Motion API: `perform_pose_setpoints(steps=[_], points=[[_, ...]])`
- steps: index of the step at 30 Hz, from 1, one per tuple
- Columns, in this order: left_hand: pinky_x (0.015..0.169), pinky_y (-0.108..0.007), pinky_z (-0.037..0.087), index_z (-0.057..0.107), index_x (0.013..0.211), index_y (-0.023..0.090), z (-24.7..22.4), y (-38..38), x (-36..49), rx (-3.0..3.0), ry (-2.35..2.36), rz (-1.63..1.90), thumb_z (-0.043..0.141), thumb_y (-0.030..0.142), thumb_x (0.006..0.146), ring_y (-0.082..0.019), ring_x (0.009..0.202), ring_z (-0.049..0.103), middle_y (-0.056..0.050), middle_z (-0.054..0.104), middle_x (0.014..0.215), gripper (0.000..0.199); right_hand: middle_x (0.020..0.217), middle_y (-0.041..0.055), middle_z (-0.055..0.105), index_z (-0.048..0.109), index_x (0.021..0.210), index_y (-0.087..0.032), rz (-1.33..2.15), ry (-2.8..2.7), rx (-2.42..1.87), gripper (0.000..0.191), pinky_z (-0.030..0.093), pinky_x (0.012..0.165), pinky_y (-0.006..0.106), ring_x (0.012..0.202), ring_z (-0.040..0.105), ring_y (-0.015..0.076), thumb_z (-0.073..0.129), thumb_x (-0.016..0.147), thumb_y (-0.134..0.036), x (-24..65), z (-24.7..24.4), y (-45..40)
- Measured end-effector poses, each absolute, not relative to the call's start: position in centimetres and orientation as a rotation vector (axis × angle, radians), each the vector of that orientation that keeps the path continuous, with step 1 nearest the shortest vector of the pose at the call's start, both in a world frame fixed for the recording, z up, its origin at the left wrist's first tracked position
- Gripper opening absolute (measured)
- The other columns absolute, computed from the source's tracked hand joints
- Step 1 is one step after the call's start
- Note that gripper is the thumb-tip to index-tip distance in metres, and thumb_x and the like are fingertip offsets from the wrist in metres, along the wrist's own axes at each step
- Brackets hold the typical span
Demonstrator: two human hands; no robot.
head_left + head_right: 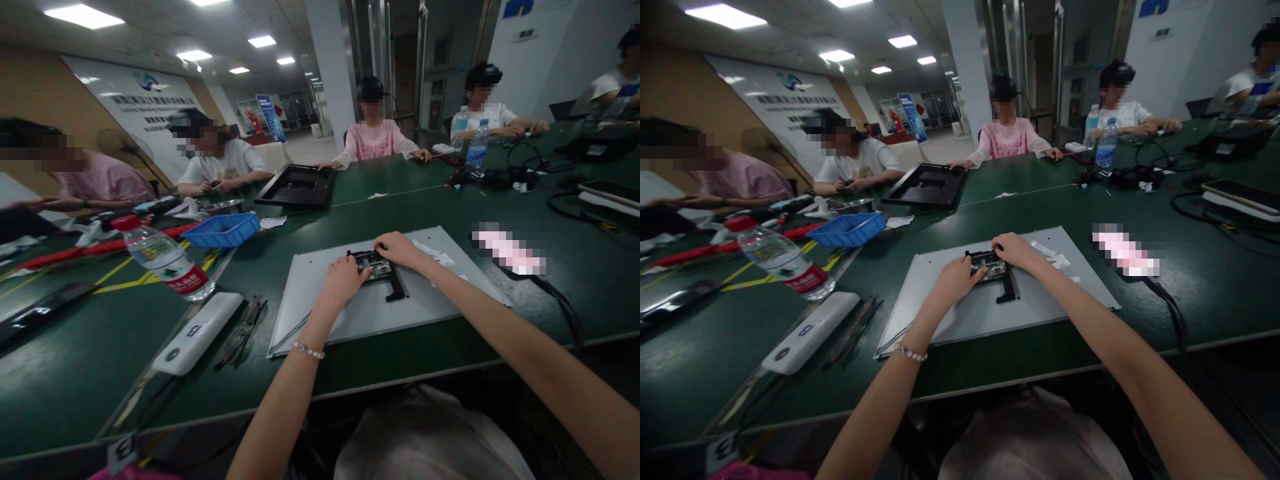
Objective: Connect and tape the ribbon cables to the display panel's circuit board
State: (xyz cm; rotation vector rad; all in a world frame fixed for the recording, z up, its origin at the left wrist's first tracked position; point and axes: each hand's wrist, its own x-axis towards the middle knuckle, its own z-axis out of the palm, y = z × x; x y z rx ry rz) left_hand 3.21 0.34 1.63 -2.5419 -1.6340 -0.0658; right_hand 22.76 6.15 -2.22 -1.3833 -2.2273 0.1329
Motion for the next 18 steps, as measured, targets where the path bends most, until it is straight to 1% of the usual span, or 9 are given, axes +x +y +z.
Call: perform_pose_setpoints(steps=[4, 8, 10, 14, 18], points=[[0.083, -0.032, 0.045, 0.058, 0.107, 0.008, 1.7, 0.4, 3.2, -2.561, -1.641, -0.058, 0.038, 0.052, 0.095, -0.026, 0.1, 0.062, -0.019, 0.064, 0.109, 0.05, 0.099, 0.0054, 0.073, 0.073, 0.094, -0.019, 0.141, -2.236, -1.346, 0.02, 0.045, 0.085, 0.025, 0.093, 0.065, 0.0198, 0.055, 0.084, -0.017, 22.8, -1.9, 5.7], [0.083, -0.032, 0.045, 0.058, 0.106, 0.009, 1.7, 0.4, 3.2, -2.563, -1.652, -0.066, 0.039, 0.052, 0.094, -0.026, 0.101, 0.061, -0.018, 0.064, 0.107, 0.049, 0.099, 0.0066, 0.073, 0.074, 0.095, -0.018, 0.143, -2.218, -1.321, 0.023, 0.045, 0.085, 0.025, 0.093, 0.065, 0.0197, 0.052, 0.089, -0.023, 22.7, -2.1, 5.7], [0.082, -0.032, 0.045, 0.058, 0.107, 0.009, 1.6, 0.3, 3.2, -2.554, -1.659, -0.07, 0.039, 0.052, 0.094, -0.027, 0.101, 0.061, -0.019, 0.064, 0.108, 0.049, 0.099, 0.0072, 0.073, 0.074, 0.095, -0.018, 0.152, -2.206, -1.309, 0.024, 0.045, 0.085, 0.025, 0.094, 0.065, 0.0196, 0.051, 0.091, -0.023, 22.7, -2.4, 6.0], [0.083, -0.034, 0.045, 0.058, 0.109, 0.009, 1.5, 0.3, 3.3, -2.539, -1.662, -0.084, 0.04, 0.053, 0.094, -0.028, 0.102, 0.061, -0.018, 0.063, 0.11, 0.049, 0.096, 0.0066, 0.073, 0.076, 0.089, -0.017, 0.194, -2.198, -1.28, 0.02, 0.044, 0.086, 0.025, 0.094, 0.064, 0.0194, 0.057, 0.085, -0.015, 22.7, -2.9, 6.6], [0.083, -0.034, 0.045, 0.058, 0.108, 0.01, 1.4, 0.4, 3.2, -2.542, -1.676, -0.071, 0.039, 0.052, 0.094, -0.028, 0.101, 0.06, -0.018, 0.063, 0.11, 0.048, 0.091, 0.0062, 0.073, 0.077, 0.085, -0.018, 0.215, -2.197, -1.29, 0.018, 0.044, 0.084, 0.025, 0.091, 0.064, 0.0197, 0.058, 0.086, -0.02, 22.6, -2.9, 6.7]])
